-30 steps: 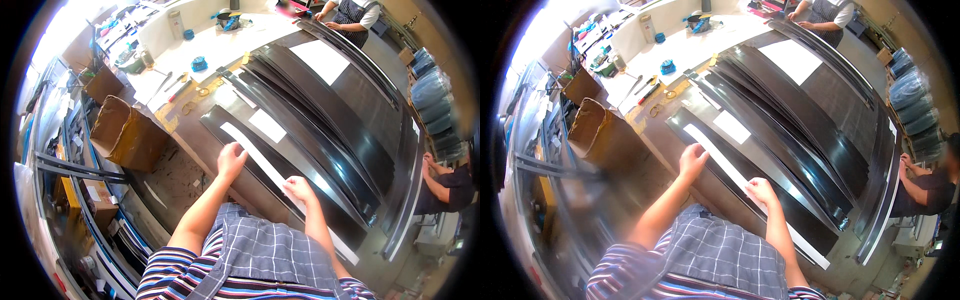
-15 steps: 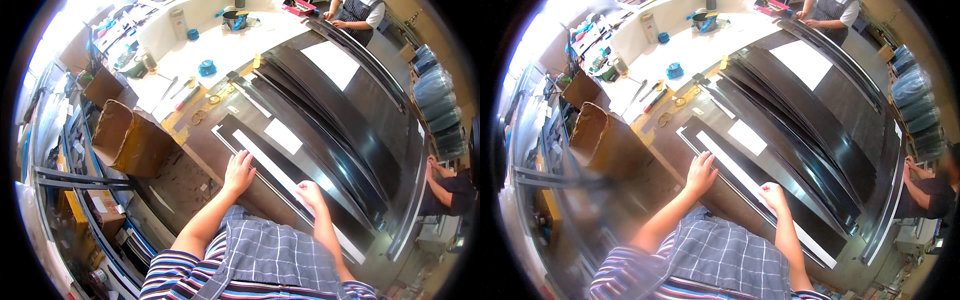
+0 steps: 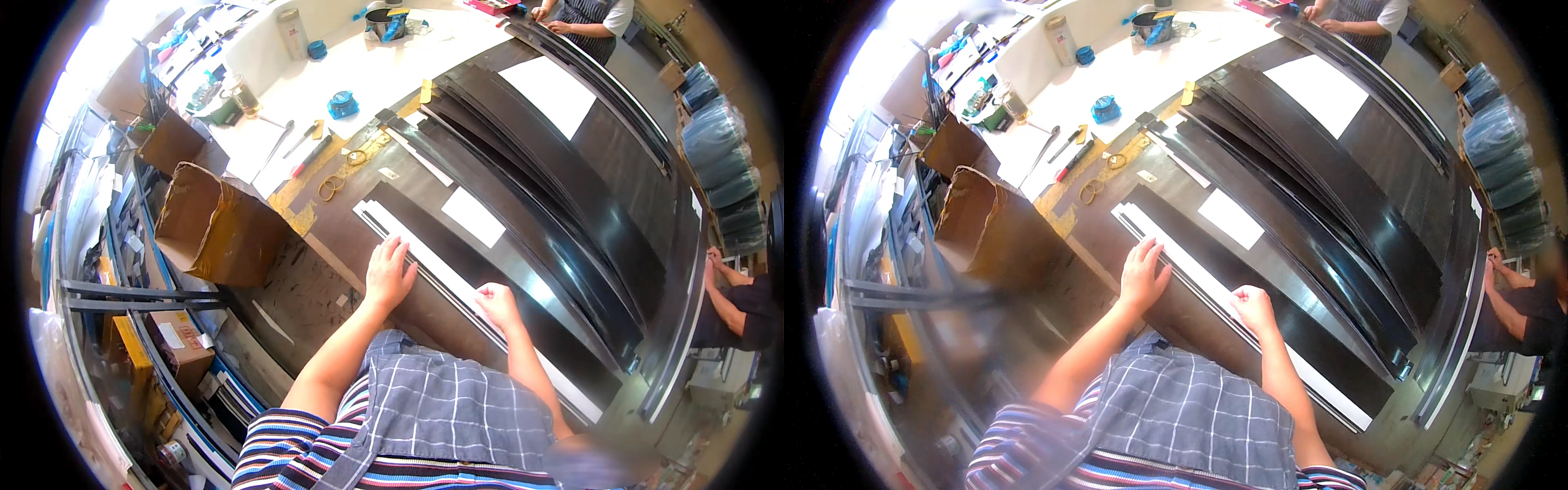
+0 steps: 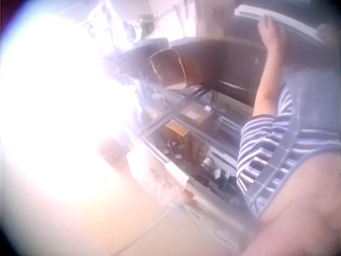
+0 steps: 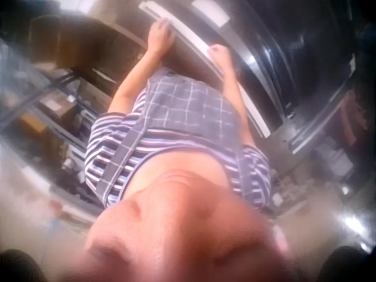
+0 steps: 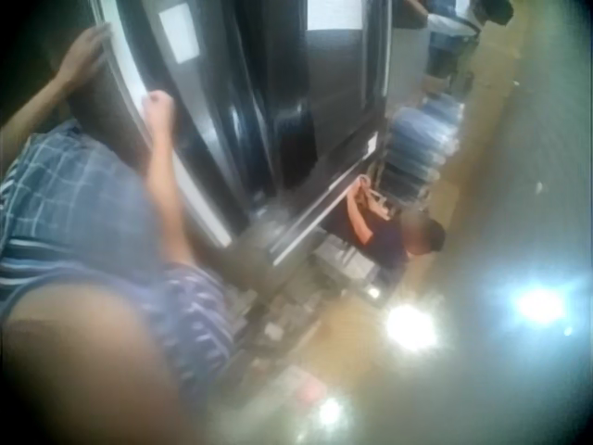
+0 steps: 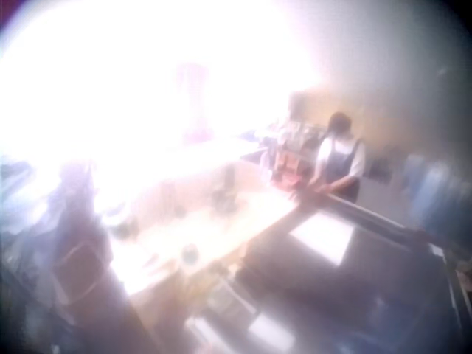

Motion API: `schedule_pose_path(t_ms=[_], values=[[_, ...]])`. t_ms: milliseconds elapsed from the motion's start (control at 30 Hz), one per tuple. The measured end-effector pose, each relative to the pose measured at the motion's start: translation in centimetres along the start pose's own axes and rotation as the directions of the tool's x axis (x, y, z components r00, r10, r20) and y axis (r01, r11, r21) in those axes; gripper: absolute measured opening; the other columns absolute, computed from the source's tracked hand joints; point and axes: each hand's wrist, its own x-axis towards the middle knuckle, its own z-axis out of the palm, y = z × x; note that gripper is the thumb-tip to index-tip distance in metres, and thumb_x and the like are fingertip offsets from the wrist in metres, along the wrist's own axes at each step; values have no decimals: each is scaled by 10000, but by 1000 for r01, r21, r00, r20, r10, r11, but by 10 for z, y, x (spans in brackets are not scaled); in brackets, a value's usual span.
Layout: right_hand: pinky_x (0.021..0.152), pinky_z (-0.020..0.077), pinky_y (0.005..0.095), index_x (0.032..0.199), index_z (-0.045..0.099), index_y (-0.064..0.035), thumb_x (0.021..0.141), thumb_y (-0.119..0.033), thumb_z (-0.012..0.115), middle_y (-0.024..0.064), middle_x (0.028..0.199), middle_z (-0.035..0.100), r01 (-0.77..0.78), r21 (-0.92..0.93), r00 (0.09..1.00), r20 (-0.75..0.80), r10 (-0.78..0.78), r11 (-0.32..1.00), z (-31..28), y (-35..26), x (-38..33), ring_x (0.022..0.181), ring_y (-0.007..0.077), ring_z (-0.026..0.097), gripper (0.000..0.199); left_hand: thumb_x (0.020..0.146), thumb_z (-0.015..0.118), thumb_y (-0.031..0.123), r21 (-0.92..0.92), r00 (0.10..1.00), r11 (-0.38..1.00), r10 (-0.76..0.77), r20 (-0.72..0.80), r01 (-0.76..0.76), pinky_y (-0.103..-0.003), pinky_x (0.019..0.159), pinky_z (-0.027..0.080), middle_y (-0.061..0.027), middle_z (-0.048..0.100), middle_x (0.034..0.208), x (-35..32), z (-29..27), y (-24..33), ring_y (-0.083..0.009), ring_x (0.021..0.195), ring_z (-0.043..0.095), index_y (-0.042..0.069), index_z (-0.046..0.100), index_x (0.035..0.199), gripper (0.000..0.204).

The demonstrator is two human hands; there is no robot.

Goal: The person places white plastic strips along the edges of a large dark panel on a workbench. They repeatedly pick up strips, align them, and press them into place while two coworkers work on the same panel from the opposite side.

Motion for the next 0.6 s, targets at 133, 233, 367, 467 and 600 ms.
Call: schedule_pose_path(t_ms=[133,233,367,467,600], values=[[567,481,264,812,678,12,777,-105,700,40,695,658,-9,108,1000,21,7,994,0,-7,-3,607,73,585,124,799,686,237,65,1000,998,2,6,-3,-481,1063,353,-179,504,1323,3,-2,-3,-347,1243,466,37,559,1208,472],[592,481,252,812,678,12,776,-98,700,43,705,663,17,64,1000,-1,-17,998,1,3,2,625,75,589,118,799,686,238,65,1000,998,18,10,-19,-480,1062,353,-180,498,1329,6,-2,-3,-347,1241,467,45,555,1214,476],[601,478,251,804,679,8,773,-105,704,43,700,663,12,87,1000,5,-12,996,1,5,5,635,78,592,120,794,688,244,90,999,996,22,26,-25,-480,1060,355,-178,491,1333,10,-3,-3,-345,1238,469,52,553,1217,484],[601,476,258,792,679,4,768,-118,709,46,690,660,25,67,1000,2,-25,997,-1,0,2,635,81,592,128,790,690,248,110,999,994,21,35,-24,-479,1061,353,-175,488,1333,12,-3,-3,-342,1234,472,55,554,1216,488],[607,480,264,792,681,6,767,-122,706,56,687,660,36,17,999,-2,-36,999,0,5,4,632,91,597,133,788,690,249,122,999,992,21,41,-26,-471,1062,351,-172,489,1331,13,-5,-3,-341,1230,472,54,554,1217,491]])
